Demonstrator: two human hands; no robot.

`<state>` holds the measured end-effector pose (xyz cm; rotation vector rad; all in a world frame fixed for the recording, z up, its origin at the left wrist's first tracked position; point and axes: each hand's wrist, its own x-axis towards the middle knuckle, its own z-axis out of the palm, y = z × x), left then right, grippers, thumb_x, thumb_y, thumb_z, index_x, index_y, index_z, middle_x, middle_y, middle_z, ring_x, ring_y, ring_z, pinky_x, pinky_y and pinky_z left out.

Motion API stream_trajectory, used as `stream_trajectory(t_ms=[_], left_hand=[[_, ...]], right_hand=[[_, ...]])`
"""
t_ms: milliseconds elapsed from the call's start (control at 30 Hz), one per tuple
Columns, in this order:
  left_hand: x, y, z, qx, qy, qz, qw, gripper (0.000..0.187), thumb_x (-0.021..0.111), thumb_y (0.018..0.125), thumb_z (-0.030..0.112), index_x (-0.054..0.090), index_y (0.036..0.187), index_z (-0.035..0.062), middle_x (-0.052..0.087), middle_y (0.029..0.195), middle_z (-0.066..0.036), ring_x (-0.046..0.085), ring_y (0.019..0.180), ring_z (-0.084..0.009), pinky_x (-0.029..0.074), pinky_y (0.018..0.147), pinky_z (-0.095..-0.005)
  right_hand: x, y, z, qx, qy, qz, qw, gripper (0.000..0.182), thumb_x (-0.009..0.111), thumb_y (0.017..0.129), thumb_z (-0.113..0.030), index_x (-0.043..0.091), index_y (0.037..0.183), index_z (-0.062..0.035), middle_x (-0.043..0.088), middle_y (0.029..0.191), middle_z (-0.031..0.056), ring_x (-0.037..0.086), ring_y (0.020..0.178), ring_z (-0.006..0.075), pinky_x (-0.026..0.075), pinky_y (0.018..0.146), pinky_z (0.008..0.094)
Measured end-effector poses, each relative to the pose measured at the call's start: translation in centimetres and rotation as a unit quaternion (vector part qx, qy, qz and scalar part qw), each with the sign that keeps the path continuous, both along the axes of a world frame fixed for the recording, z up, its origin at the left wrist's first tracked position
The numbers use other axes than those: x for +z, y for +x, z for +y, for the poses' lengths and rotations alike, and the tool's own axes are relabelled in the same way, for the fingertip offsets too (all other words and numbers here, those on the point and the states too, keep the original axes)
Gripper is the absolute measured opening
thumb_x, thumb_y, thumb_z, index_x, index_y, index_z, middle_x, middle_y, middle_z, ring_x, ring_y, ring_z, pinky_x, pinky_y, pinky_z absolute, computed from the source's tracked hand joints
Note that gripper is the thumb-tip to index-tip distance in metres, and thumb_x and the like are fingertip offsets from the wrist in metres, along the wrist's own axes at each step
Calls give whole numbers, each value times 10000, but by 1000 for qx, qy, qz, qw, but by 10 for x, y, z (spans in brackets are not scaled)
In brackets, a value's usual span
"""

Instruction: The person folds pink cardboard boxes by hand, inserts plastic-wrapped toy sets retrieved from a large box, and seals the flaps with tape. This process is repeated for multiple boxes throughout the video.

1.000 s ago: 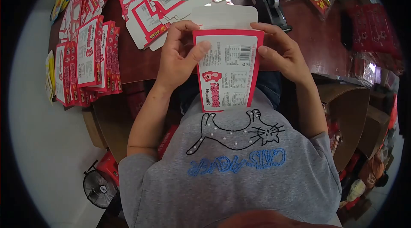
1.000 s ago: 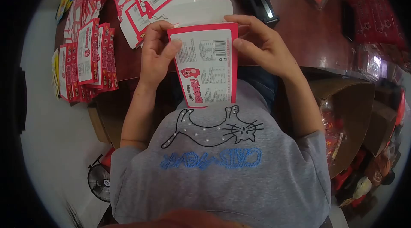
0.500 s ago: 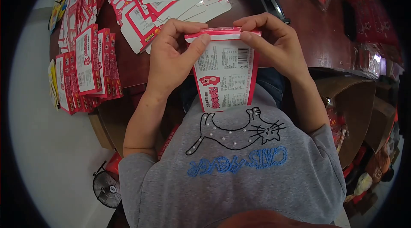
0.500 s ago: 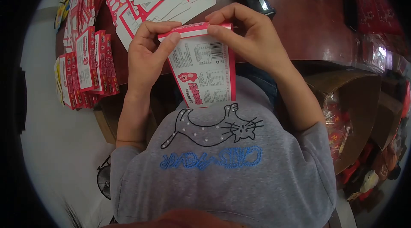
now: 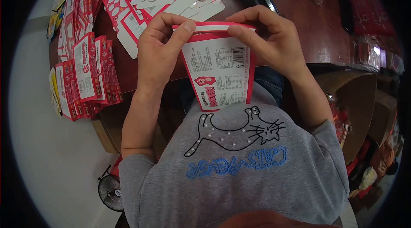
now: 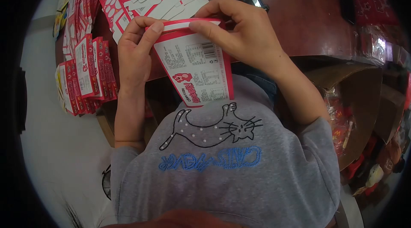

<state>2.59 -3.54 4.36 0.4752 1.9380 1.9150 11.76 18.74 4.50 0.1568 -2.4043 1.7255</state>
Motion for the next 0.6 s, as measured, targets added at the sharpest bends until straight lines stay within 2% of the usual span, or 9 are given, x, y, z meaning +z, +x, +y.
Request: stream_trajectory(t_ms=[67,200,267,333,400,433,467,533,600], left_hand=[[2,-5,5,-3,-9,4,1000,163,704,958,154,643,1007,10,725,996,-82,654,882,-86,530,796,-223],[1,-2,9,-45,3,47,998,146,700,953,126,640,999,1,710,945,-60,656,865,-80,532,787,-223],[-1,0,6,-52,-2,59,997,144,701,951,119,641,1002,-2,711,945,-59,656,865,-80,534,790,-229],[1,-2,6,-60,-7,66,996,143,702,949,112,642,1006,-4,711,944,-59,657,864,-81,536,792,-235],[11,-14,6,-73,-47,-19,996,161,714,942,109,645,1024,-11,726,980,-74,655,887,-90,537,815,-252],[14,-16,4,-94,-65,-29,993,188,729,933,104,648,1051,-18,722,1068,-99,657,965,-112,543,851,-264],[15,-15,4,-93,-64,-25,993,188,729,933,104,648,1051,-18,722,1068,-99,657,965,-112,543,851,-264],[9,-7,-1,-150,32,-19,988,204,741,916,77,651,1070,-21,698,1149,-134,658,1042,-145,557,883,-275],[2,-4,-6,-174,56,-7,983,233,745,902,49,647,1101,-21,676,1205,-158,650,1103,-174,561,927,-302]], right_hand=[[-8,-10,1,-55,-120,-24,991,253,750,918,-213,705,1035,7,734,909,49,688,828,82,555,715,241],[-8,-11,11,-50,-78,-31,995,239,751,912,-197,698,1028,5,728,905,43,684,830,82,555,724,240],[-8,-4,15,-11,-62,-61,996,224,740,920,-188,694,1022,6,720,892,36,682,831,90,556,736,242],[-3,-8,14,-10,-104,-79,991,215,736,923,-183,693,1019,5,716,897,35,679,834,93,557,739,244],[-1,-7,14,-7,-145,-99,984,207,731,925,-178,691,1016,4,712,902,35,677,838,96,558,742,247],[0,-7,18,10,-139,-107,984,208,726,935,-185,700,1023,1,713,920,38,670,856,94,554,765,247],[2,-8,23,27,-132,-112,985,210,720,945,-193,709,1030,-2,714,938,40,663,874,93,550,787,248],[1,-1,32,34,-146,-125,981,220,740,927,-189,719,1046,-6,720,980,63,675,902,113,561,802,264],[-5,11,34,35,-165,-145,975,235,759,908,-185,728,1062,-10,725,1022,86,687,931,133,572,816,279]])
